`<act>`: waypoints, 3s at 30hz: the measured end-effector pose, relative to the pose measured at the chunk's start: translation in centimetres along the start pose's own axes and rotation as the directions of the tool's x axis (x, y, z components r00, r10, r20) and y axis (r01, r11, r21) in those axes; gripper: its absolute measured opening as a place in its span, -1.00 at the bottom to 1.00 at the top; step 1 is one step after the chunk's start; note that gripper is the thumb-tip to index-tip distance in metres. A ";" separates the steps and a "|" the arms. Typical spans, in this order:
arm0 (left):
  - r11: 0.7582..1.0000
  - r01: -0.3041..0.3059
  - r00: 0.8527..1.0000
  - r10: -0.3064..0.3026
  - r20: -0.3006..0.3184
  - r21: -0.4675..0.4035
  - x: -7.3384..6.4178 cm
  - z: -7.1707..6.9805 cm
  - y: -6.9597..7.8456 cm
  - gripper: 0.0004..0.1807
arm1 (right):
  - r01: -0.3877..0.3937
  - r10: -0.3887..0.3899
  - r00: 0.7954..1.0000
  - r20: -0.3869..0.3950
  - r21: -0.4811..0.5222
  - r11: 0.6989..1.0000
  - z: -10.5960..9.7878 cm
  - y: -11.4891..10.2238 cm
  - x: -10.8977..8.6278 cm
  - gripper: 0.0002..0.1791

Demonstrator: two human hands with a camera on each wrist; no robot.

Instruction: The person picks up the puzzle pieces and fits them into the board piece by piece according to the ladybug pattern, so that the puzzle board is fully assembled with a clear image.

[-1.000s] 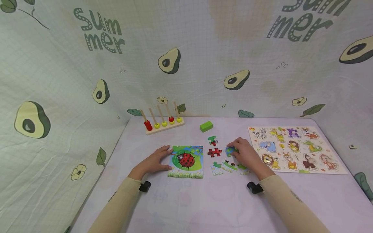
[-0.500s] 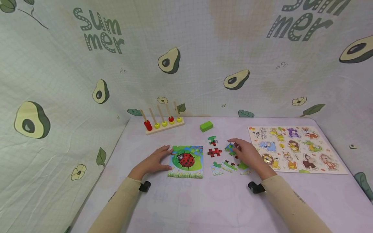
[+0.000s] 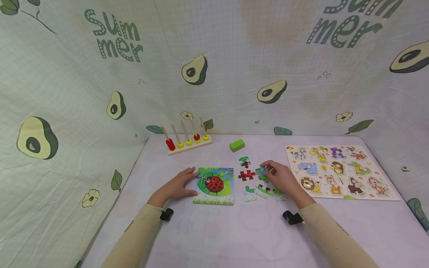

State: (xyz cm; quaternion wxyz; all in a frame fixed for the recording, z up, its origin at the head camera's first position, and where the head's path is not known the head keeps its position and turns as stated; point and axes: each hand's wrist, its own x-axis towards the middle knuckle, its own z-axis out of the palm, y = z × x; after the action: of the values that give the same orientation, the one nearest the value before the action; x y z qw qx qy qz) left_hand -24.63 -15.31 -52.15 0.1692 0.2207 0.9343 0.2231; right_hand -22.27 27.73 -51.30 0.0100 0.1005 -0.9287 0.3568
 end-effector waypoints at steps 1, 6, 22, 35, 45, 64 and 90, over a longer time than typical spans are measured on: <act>1.000 0.000 1.000 0.000 0.000 -0.001 0.0 0.0 0.0 -0.07 | -0.004 0.004 1.000 0.001 0.004 1.000 0.1 0.0 0.0 -0.69; 1.000 0.000 1.000 0.000 0.001 -0.001 0.0 -0.1 0.1 -0.07 | -0.024 0.024 1.000 -0.003 0.014 1.000 0.5 -0.1 0.0 -0.67; 1.000 0.012 1.000 -0.012 0.012 -0.001 0.1 0.0 0.0 -0.07 | 0.022 -0.021 1.000 -0.004 0.115 0.993 1.5 -0.6 0.0 -0.69; 1.000 0.013 1.000 -0.013 0.007 0.002 0.0 0.0 0.1 -0.07 | 0.040 -0.042 0.999 0.007 0.175 0.984 2.9 -2.0 0.6 -0.68; 1.000 0.009 1.000 -0.009 0.008 0.001 -0.2 -0.2 0.2 -0.06 | 0.044 -0.047 0.999 0.007 0.212 0.976 4.3 -3.5 1.3 -0.70; 1.000 0.014 1.000 -0.014 -0.010 -0.002 0.0 0.2 -0.1 -0.07 | 0.067 -0.089 0.994 0.057 0.310 0.948 7.5 -5.8 3.5 -0.71; 1.000 0.003 1.000 -0.003 -0.006 -0.004 0.1 0.1 -0.2 -0.07 | 0.000 -0.005 0.998 0.055 0.096 0.995 9.3 -7.2 4.4 -0.66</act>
State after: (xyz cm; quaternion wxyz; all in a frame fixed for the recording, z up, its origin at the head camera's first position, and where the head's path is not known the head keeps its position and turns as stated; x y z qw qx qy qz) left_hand -24.68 -15.40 -52.38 0.1670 0.2184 0.9347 0.2253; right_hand -24.67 15.54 -53.06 -0.0202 0.1118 -0.9102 0.3982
